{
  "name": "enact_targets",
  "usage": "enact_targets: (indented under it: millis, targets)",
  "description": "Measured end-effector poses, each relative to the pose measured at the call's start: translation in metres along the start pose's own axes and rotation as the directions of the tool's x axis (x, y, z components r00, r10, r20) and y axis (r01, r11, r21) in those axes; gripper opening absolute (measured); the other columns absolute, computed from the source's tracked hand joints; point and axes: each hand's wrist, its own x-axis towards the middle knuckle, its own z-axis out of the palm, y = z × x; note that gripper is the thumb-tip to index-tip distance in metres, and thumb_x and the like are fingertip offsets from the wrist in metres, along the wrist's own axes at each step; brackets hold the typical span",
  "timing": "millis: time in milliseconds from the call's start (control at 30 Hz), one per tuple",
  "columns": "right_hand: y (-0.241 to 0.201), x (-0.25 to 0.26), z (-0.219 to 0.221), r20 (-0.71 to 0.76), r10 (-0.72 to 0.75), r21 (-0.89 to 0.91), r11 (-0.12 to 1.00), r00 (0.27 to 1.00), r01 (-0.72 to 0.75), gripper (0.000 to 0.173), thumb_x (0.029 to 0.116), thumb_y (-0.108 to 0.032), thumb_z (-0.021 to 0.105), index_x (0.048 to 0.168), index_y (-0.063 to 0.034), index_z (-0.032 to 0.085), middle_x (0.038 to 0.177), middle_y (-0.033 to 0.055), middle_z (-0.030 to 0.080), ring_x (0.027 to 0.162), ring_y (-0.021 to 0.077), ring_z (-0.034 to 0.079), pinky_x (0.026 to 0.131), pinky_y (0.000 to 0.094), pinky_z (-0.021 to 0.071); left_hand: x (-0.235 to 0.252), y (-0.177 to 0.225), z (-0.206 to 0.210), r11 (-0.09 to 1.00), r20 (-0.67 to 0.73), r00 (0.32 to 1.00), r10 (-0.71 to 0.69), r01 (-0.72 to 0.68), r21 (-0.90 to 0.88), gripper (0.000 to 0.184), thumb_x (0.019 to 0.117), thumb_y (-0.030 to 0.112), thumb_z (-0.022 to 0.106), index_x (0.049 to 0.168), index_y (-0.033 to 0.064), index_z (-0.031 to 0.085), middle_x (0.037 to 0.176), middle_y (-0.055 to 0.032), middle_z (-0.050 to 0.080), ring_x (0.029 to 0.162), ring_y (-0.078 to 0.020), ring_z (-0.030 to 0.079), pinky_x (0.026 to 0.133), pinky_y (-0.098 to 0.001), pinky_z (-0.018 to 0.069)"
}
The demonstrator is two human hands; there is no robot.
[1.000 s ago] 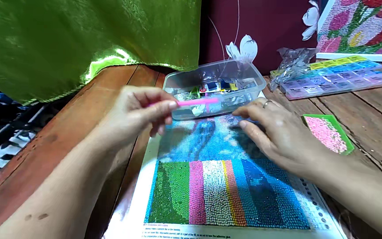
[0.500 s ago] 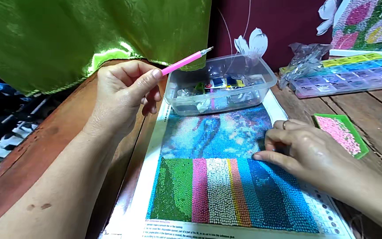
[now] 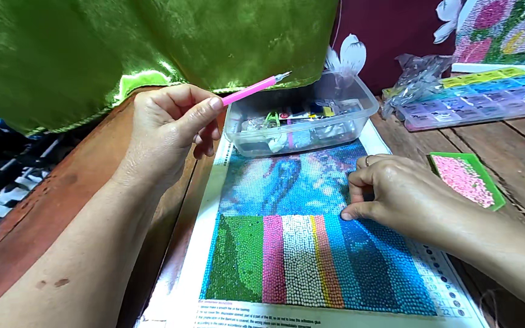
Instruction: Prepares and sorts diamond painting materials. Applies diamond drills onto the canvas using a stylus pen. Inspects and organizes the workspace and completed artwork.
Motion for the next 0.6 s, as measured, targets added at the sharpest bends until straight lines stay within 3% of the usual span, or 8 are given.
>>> enact_targets:
  millis: [233,433,500,600]
  targets:
    - [-0.001,0.001,0.001,0.066,0.017,-0.03,0.999,0.998,-0.015,0.03,0.0711,-0.021,0.095,0.067,-0.0137,0.066,0.07,-0.0002,0.058,0.073,0.0173,0.059,0.072,0.0405,0.0473,0.0,0.002,0.0,1.0,0.008,1.0,-0.001,0.001,0.004,0.019,0.102,0.006,0.055,0.091,0.0179,0.066,0.069,0.0142,0.066,0.054,0.0036,0.06,0.048,-0.0121,0.0515]
    - [-0.017,-0.005,0.003,0.021,-0.128,-0.271,0.954,0.992,0.129,0.02,0.075,-0.016,0.09,0.075,-0.0074,0.072,0.074,0.0072,0.063,0.078,0.0262,0.064,0.07,0.043,0.0451,0.001,0.001,0.001,1.0,-0.001,1.0,0.0,0.0,0.017,0.018,0.1021,0.007,0.055,0.092,0.0174,0.066,0.068,0.0144,0.066,0.053,0.0035,0.059,0.048,-0.0119,0.0508]
    - [-0.013,-0.006,0.003,-0.001,-0.099,-0.206,0.974,0.995,0.097,0.024,0.0743,-0.017,0.091,0.072,-0.0076,0.07,0.072,0.0071,0.063,0.075,0.0255,0.064,0.07,0.0441,0.046,0.002,-0.001,0.001,1.0,-0.011,1.0,-0.003,0.003,0.008,0.018,0.1022,0.007,0.055,0.092,0.0165,0.067,0.068,0.0139,0.065,0.053,0.0034,0.059,0.048,-0.012,0.0502]
    - [0.001,-0.007,0.009,-0.05,0.005,0.04,0.999,0.999,-0.003,0.029,0.072,-0.018,0.093,0.066,-0.0098,0.066,0.068,0.0041,0.06,0.069,0.0209,0.061,0.067,0.0447,0.0478,0.001,-0.002,0.001,1.0,-0.012,1.0,-0.023,0.023,0.004,0.018,0.1019,0.005,0.055,0.093,0.0156,0.067,0.067,0.0136,0.065,0.052,0.0037,0.059,0.047,-0.0119,0.0499]
